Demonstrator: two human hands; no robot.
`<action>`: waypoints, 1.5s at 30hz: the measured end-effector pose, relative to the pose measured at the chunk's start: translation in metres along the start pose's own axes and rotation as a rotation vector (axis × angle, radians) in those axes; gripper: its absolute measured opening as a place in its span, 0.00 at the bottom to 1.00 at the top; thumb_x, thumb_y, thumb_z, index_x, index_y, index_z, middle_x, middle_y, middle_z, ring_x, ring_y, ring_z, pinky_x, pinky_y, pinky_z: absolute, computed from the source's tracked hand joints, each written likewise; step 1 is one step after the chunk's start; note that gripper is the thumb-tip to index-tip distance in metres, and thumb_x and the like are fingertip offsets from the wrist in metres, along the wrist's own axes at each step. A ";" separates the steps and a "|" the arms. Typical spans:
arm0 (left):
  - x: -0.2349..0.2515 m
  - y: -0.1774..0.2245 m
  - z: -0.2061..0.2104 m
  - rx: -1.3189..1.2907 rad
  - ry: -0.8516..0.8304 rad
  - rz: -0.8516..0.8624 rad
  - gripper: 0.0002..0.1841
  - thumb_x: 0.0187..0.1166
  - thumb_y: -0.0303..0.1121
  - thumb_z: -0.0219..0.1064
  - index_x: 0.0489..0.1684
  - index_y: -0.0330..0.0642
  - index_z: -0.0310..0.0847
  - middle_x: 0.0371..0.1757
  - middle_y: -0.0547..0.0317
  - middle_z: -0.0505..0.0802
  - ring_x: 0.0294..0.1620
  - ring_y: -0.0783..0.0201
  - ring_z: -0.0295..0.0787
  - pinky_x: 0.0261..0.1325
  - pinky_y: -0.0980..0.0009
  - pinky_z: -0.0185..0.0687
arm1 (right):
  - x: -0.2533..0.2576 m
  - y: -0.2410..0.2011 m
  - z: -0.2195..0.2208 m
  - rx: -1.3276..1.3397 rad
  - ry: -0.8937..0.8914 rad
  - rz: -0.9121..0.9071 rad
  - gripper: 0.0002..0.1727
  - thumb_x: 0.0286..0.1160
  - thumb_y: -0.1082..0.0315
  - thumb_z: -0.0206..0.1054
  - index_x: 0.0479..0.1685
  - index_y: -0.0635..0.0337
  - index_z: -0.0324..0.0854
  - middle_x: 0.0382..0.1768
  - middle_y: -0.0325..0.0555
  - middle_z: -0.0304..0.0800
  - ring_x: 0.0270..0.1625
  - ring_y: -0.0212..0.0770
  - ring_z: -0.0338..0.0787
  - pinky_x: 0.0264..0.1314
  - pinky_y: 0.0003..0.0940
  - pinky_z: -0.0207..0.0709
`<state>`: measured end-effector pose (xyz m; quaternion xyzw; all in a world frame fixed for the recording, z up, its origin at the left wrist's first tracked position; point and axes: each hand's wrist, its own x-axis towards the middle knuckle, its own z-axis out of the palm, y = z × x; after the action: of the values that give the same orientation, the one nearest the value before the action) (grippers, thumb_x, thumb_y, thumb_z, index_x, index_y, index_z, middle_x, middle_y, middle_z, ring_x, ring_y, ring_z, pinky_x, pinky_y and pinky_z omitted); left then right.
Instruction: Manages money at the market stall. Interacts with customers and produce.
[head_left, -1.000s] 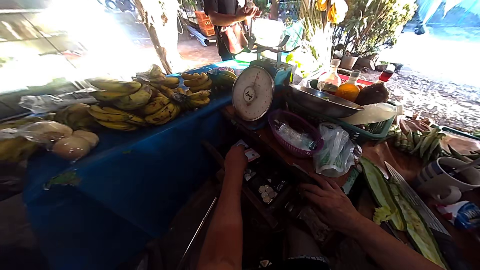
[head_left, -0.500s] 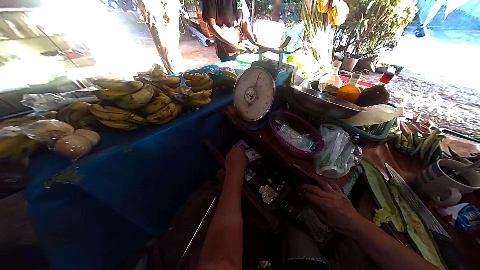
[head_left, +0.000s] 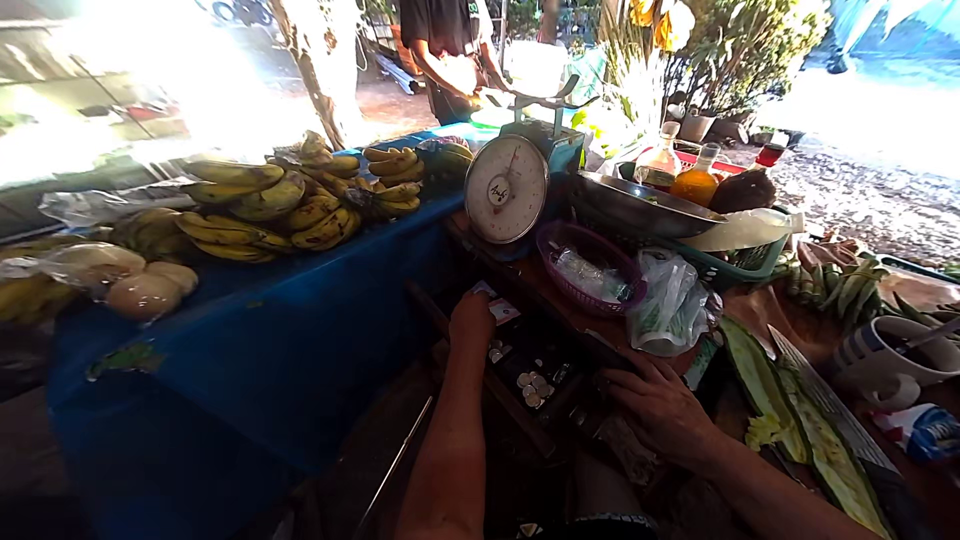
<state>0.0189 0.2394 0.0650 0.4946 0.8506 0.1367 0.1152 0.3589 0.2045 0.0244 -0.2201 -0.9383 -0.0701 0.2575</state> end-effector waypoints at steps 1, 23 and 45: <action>0.000 0.000 0.000 0.004 -0.003 -0.004 0.16 0.81 0.25 0.62 0.64 0.40 0.86 0.70 0.38 0.86 0.71 0.39 0.83 0.71 0.41 0.79 | 0.000 0.000 0.000 0.000 0.001 -0.001 0.14 0.81 0.60 0.58 0.49 0.45 0.91 0.66 0.33 0.91 0.81 0.53 0.78 0.81 0.55 0.69; -0.002 0.001 -0.003 0.006 -0.012 0.013 0.15 0.82 0.25 0.60 0.63 0.38 0.86 0.69 0.37 0.85 0.71 0.39 0.84 0.71 0.41 0.79 | 0.001 0.000 0.000 -0.009 0.003 -0.006 0.14 0.80 0.59 0.58 0.49 0.46 0.91 0.66 0.33 0.92 0.80 0.53 0.79 0.80 0.56 0.71; -0.002 0.002 -0.003 0.010 -0.016 -0.001 0.15 0.82 0.25 0.60 0.63 0.39 0.86 0.70 0.39 0.85 0.71 0.41 0.84 0.72 0.43 0.79 | 0.000 0.000 0.001 -0.021 -0.006 -0.006 0.15 0.80 0.59 0.58 0.49 0.44 0.91 0.66 0.32 0.91 0.81 0.52 0.78 0.80 0.55 0.70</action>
<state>0.0205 0.2377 0.0682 0.4958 0.8505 0.1284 0.1197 0.3584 0.2047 0.0237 -0.2200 -0.9389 -0.0799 0.2524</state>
